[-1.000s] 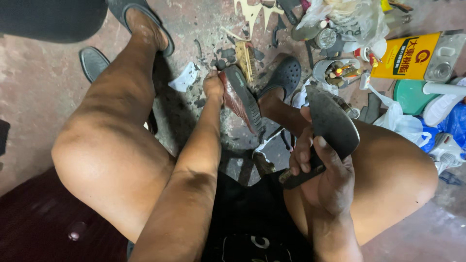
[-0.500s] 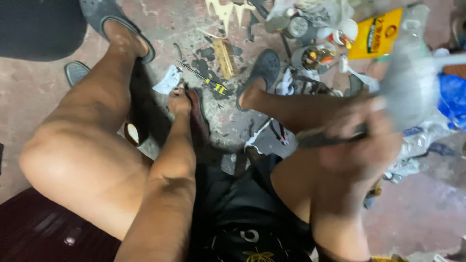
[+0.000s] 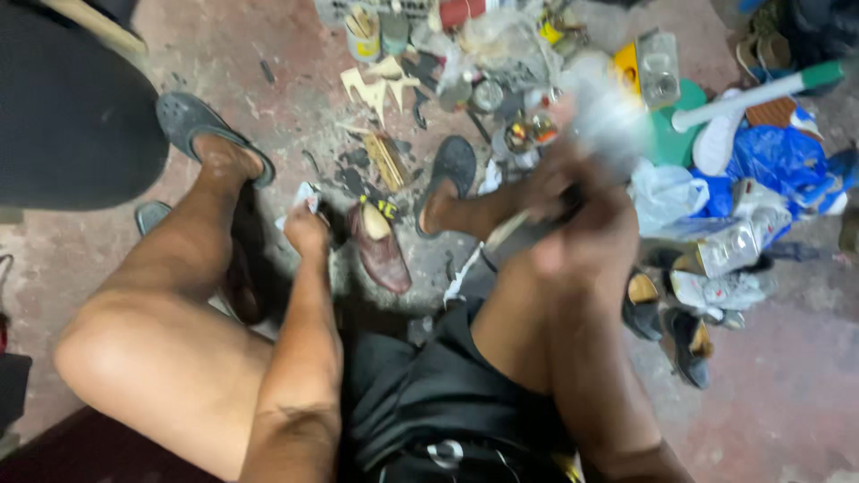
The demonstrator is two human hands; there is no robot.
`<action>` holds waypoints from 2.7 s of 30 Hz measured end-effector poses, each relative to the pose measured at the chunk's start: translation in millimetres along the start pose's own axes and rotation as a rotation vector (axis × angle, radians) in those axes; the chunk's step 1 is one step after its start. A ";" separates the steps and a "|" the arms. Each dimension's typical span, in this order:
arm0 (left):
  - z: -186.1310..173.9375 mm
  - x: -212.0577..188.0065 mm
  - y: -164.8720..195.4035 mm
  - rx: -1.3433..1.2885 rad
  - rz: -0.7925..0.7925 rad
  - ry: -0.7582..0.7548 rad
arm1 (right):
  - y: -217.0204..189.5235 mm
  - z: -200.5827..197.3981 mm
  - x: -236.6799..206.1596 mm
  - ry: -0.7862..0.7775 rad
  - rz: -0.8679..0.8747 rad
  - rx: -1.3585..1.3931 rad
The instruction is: The person scrapes the sole of a brown leather shoe using a large knife-like tool, then uses a screwdriver to work on the shoe's edge. The person holds the shoe with one hand and manipulates the tools with the other.
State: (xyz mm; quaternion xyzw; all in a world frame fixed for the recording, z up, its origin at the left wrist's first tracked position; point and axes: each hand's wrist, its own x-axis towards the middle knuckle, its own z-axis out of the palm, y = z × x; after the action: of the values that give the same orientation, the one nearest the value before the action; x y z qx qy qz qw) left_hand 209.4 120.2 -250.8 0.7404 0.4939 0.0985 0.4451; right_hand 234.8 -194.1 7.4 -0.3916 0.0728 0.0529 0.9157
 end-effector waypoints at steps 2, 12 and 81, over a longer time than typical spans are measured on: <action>-11.6 8.4 12.1 -0.008 0.057 -0.001 | -23.3 -2.4 -1.9 -0.076 -0.118 -0.005; -135.1 31.4 53.7 -0.296 0.455 -0.058 | -57.5 26.4 5.7 -0.219 0.282 0.206; -52.5 -27.3 24.7 -0.800 -0.380 -0.601 | 6.9 82.7 -41.2 -0.249 0.095 -0.313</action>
State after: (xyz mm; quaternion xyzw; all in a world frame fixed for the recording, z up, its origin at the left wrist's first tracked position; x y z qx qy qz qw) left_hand 181.2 124.5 -193.4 0.4060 0.3939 -0.0198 0.8244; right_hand 200.8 -131.1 66.1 -0.5155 -0.0318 0.1547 0.8422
